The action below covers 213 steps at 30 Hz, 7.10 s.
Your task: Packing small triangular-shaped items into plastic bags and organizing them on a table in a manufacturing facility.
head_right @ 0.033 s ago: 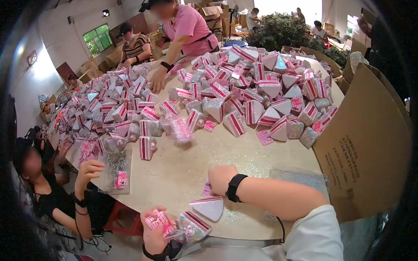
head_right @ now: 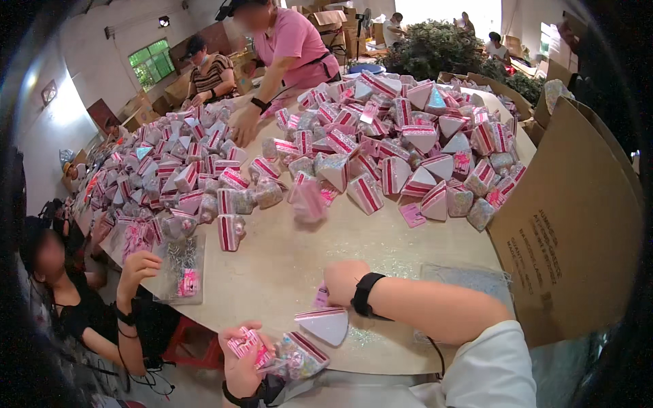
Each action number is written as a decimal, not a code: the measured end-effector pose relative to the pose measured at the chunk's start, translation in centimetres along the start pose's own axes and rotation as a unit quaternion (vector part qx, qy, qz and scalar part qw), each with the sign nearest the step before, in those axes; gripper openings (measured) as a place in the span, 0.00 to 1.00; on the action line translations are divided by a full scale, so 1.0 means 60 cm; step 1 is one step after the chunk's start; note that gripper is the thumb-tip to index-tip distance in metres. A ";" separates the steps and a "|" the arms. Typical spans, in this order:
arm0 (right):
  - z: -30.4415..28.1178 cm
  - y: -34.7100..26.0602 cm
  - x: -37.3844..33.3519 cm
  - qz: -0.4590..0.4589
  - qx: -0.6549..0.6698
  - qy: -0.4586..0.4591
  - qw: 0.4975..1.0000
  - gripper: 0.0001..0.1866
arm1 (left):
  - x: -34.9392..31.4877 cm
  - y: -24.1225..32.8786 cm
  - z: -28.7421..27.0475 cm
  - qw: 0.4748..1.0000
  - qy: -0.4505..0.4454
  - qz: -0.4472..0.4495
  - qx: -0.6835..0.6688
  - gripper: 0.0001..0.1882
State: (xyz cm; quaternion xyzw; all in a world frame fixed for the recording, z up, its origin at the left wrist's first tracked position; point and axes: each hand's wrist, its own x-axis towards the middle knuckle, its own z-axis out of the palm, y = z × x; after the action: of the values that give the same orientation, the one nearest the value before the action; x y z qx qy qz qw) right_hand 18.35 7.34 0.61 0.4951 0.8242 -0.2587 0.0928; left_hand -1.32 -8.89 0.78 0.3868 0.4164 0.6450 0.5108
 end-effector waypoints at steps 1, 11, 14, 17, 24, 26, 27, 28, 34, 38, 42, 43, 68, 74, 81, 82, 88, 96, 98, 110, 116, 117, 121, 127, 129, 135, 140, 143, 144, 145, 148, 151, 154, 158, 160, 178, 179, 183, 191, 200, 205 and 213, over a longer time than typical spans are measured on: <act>0.005 0.001 0.003 0.002 0.006 0.008 1.000 0.14 | 0.002 -0.001 -0.002 1.000 -0.024 0.007 0.012 0.11; -0.035 -0.068 -0.080 -0.117 0.270 0.109 0.950 0.16 | 0.056 0.015 0.004 0.816 -0.150 0.287 0.478 0.22; -0.051 -0.115 -0.122 -0.137 0.383 0.045 0.912 0.20 | 0.067 0.000 0.020 0.852 -0.185 0.268 0.411 0.31; -0.049 -0.120 -0.133 -0.150 0.446 -0.025 0.882 0.21 | 0.054 0.003 0.046 0.955 -0.189 0.068 0.218 0.36; -0.076 0.020 -0.125 -0.104 -0.046 0.251 0.961 0.13 | 0.041 -0.009 0.010 0.952 -0.163 0.094 0.240 0.24; -0.080 0.104 -0.084 0.058 -0.212 0.236 0.947 0.09 | 0.038 0.007 0.026 0.963 -0.125 0.086 0.222 0.16; -0.080 0.146 -0.080 0.120 -0.238 0.213 0.940 0.09 | 0.038 0.006 0.025 0.965 -0.125 0.072 0.219 0.17; -0.071 0.181 -0.079 0.162 -0.295 0.209 0.918 0.10 | 0.035 0.005 0.019 0.966 -0.124 0.063 0.217 0.18; -0.057 0.265 -0.074 0.283 -0.264 0.121 0.914 0.10 | 0.036 0.010 0.021 0.950 -0.141 0.086 0.266 0.18; -0.083 0.204 -0.095 0.179 -0.194 0.217 0.940 0.08 | 0.043 0.008 0.029 0.968 -0.124 0.106 0.191 0.14; -0.082 0.088 -0.126 -0.024 0.031 0.295 0.955 0.09 | 0.058 -0.017 0.037 0.987 -0.110 0.049 0.104 0.16; -0.085 0.046 -0.136 -0.054 0.067 0.293 0.952 0.09 | 0.063 -0.022 0.043 0.983 -0.119 0.086 0.112 0.15; -0.073 -0.083 -0.122 -0.293 0.228 0.161 0.914 0.11 | 0.070 -0.028 0.050 0.962 -0.067 0.175 0.197 0.37; -0.056 -0.098 -0.124 -0.210 0.217 0.265 0.916 0.16 | 0.070 -0.012 0.084 0.990 -0.115 0.038 -0.068 0.47; -0.080 0.060 -0.041 -0.122 0.159 0.042 0.979 0.23 | 0.045 -0.047 0.036 0.972 -0.206 0.069 0.092 0.51; -0.075 0.091 -0.027 0.025 0.021 0.171 0.985 0.15 | 0.051 -0.037 0.035 0.969 -0.220 0.073 0.081 0.43; -0.065 0.226 -0.036 0.257 -0.174 0.159 0.937 0.15 | 0.060 0.005 0.055 0.929 -0.234 0.146 0.247 0.19; -0.041 0.274 -0.017 0.203 -0.213 0.220 0.930 0.12 | 0.061 0.024 0.068 0.932 -0.220 0.160 0.241 0.11; -0.045 0.264 -0.020 0.173 -0.216 0.225 0.934 0.11 | 0.059 0.018 0.059 0.936 -0.216 0.156 0.231 0.12; -0.049 0.277 -0.008 0.159 -0.213 0.307 0.914 0.08 | 0.068 -0.016 0.037 0.949 -0.196 0.161 0.185 0.20; -0.114 0.156 -0.070 -0.022 -0.148 0.506 0.849 0.08 | 0.084 -0.012 0.044 0.986 -0.153 0.069 0.026 0.30; -0.126 0.130 -0.089 -0.060 -0.123 0.499 0.856 0.08 | 0.089 -0.014 0.049 0.986 -0.151 0.068 -0.004 0.31; -0.163 0.012 -0.169 -0.187 -0.057 0.368 0.909 0.10 | 0.096 -0.017 0.067 0.988 -0.120 0.091 -0.021 0.39; -0.127 -0.067 -0.188 -0.326 0.024 0.158 0.932 0.08 | 0.089 -0.016 0.080 0.980 -0.176 0.091 0.016 0.43; -0.097 -0.075 -0.159 -0.322 0.068 0.179 0.927 0.09 | 0.076 -0.015 0.088 0.984 -0.166 0.067 0.019 0.44; -0.073 -0.086 -0.148 -0.297 0.037 0.259 0.918 0.09 | 0.069 0.000 0.097 0.986 -0.168 0.005 0.009 0.51; -0.053 -0.076 -0.143 -0.342 -0.037 0.339 0.876 0.11 | 0.068 0.006 0.105 0.976 -0.217 0.002 0.004 0.55; -0.045 -0.072 -0.140 -0.374 -0.037 0.386 0.843 0.13 | 0.066 -0.005 0.100 0.973 -0.228 0.030 0.004 0.55; -0.041 -0.068 -0.140 -0.390 -0.039 0.378 0.839 0.13 | 0.065 -0.006 0.099 0.972 -0.229 0.045 0.001 0.54; -0.039 -0.065 -0.141 -0.407 -0.040 0.370 0.834 0.13 | 0.061 0.003 0.098 0.966 -0.257 0.026 0.007 0.52; -0.044 -0.062 -0.154 -0.411 -0.077 0.364 0.832 0.14 | 0.056 0.025 0.090 0.951 -0.305 -0.006 0.052 0.45; -0.049 -0.054 -0.153 -0.398 -0.039 0.377 0.836 0.14 | 0.063 0.012 0.080 0.947 -0.289 -0.027 0.139 0.32; -0.038 -0.061 -0.148 -0.390 0.001 0.394 0.833 0.14 | 0.059 0.016 0.098 0.946 -0.254 -0.079 0.186 0.09; -0.046 -0.064 -0.153 -0.390 0.027 0.394 0.832 0.16 | 0.053 0.006 0.093 0.958 -0.226 -0.045 0.171 0.12; -0.047 -0.061 -0.158 -0.398 0.023 0.397 0.827 0.17 | 0.047 0.009 0.090 0.963 -0.211 -0.080 0.151 0.13; -0.032 -0.062 -0.171 -0.388 0.019 0.467 0.794 0.16 | 0.042 -0.006 0.092 0.970 -0.191 -0.033 0.148 0.17; -0.033 -0.062 -0.174 -0.389 0.016 0.465 0.795 0.16 | 0.041 -0.006 0.091 0.973 -0.179 -0.060 0.130 0.18; -0.035 -0.062 -0.176 -0.403 0.008 0.450 0.797 0.15 | 0.043 -0.011 0.083 0.976 -0.158 -0.061 0.136 0.18; -0.044 -0.062 -0.170 -0.444 0.004 0.427 0.788 0.11 | 0.043 -0.007 0.086 0.976 -0.165 -0.060 0.129 0.19; -0.052 -0.058 -0.161 -0.461 0.036 0.366 0.808 0.12 | 0.046 0.000 0.086 0.971 -0.173 -0.031 0.163 0.18; -0.053 -0.058 -0.161 -0.469 0.044 0.340 0.814 0.13 | 0.044 0.002 0.086 0.973 -0.146 -0.003 0.179 0.17; -0.099 -0.018 -0.135 -0.419 0.251 0.093 0.868 0.13 | 0.049 -0.001 0.079 0.961 -0.155 -0.038 0.227 0.12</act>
State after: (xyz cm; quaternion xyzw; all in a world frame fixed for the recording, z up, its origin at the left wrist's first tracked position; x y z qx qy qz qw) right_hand 22.02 3.82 9.34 0.1315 0.8664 -0.4238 -0.2291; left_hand 2.55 -5.32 2.61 0.5717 0.4821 0.4462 0.4915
